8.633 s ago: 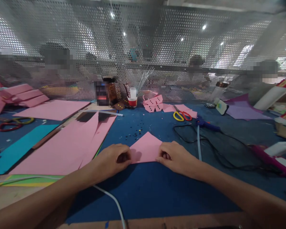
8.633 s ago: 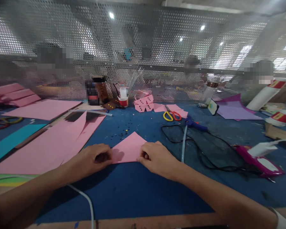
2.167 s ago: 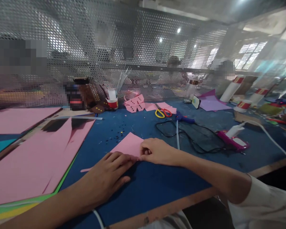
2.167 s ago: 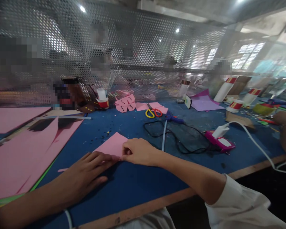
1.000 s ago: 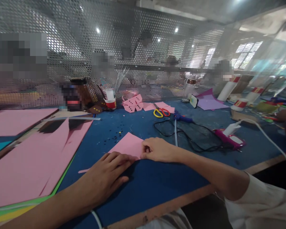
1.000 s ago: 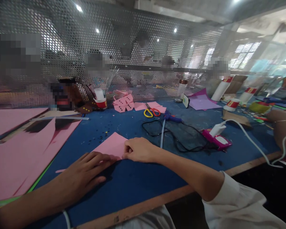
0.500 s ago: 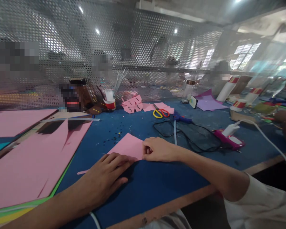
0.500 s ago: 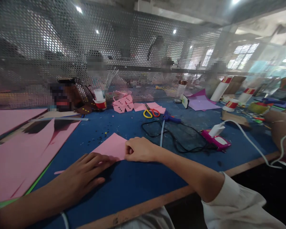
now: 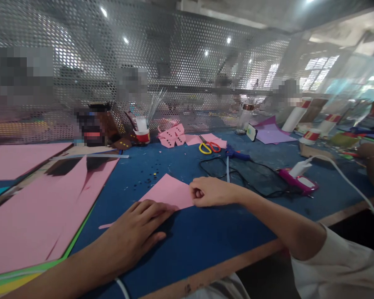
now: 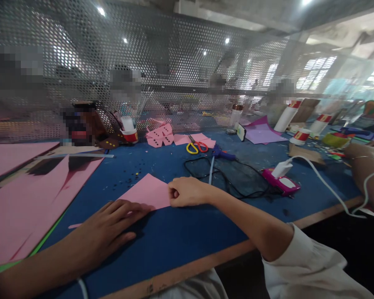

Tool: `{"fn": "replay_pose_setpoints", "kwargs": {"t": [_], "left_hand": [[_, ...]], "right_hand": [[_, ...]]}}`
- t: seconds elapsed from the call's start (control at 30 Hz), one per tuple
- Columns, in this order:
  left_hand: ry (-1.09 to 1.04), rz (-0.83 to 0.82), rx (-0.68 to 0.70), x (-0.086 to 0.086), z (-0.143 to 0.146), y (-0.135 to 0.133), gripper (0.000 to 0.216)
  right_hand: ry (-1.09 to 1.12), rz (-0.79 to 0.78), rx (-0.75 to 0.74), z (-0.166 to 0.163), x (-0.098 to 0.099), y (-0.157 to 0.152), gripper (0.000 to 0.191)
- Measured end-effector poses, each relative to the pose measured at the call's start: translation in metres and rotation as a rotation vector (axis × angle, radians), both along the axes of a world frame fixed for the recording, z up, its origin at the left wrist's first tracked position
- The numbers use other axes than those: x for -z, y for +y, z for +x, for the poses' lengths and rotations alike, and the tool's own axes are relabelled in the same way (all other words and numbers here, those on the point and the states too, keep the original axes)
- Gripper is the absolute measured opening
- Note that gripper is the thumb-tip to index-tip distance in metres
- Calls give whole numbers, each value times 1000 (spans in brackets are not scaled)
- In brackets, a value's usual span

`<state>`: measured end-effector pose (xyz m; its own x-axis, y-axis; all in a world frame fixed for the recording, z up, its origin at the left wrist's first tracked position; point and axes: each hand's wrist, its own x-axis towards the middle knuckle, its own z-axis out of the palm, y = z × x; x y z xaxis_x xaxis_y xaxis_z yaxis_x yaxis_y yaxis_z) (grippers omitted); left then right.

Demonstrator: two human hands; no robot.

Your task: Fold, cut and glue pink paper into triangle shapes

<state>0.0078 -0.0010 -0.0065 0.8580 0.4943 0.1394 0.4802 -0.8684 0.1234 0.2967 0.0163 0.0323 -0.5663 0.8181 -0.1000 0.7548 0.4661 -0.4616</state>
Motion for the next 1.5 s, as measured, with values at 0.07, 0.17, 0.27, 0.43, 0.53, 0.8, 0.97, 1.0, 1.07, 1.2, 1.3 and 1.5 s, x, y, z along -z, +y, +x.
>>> {"fn": "replay_pose_setpoints", "kwargs": {"t": [0.07,0.17,0.27,0.43,0.53,0.8,0.97,1.0,1.07,1.2,1.3,1.5], "left_hand": [[-6,-2,-4,0,0,0,48],[-4,-7,-10,1,0,1,48],[8,-18,-17,1,0,1,49],[9,-18,-20,-1,1,-1,48],[10,-16,-29,-2,1,-1,47],[8,-20,-21,-1,1,0,47],[-15,-20,-20,-1,1,0,47],[-18,-21,-20,-1,1,0,46],[-18,-26,-21,-1,1,0,46],[-24,-34,-23,2,0,2,47],[-20,-42,-24,2,0,2,47],[-32,-23,-18,2,0,2,47]], "right_hand": [[-6,-10,-11,2,-1,1,5],[-19,-24,-23,4,-2,2,5],[-41,-25,-36,6,-3,3,5],[-82,-49,-48,13,-5,5,5],[-113,-71,-52,17,-7,7,4],[-171,-120,-84,30,-12,12,6],[-199,-129,-101,36,-12,16,8],[-201,-134,-102,36,-12,16,8],[-202,-140,-101,38,-11,17,9],[-199,-147,-96,39,-12,16,8],[-202,-151,-93,39,-15,15,7],[-251,-157,-66,42,-21,13,7]]}}
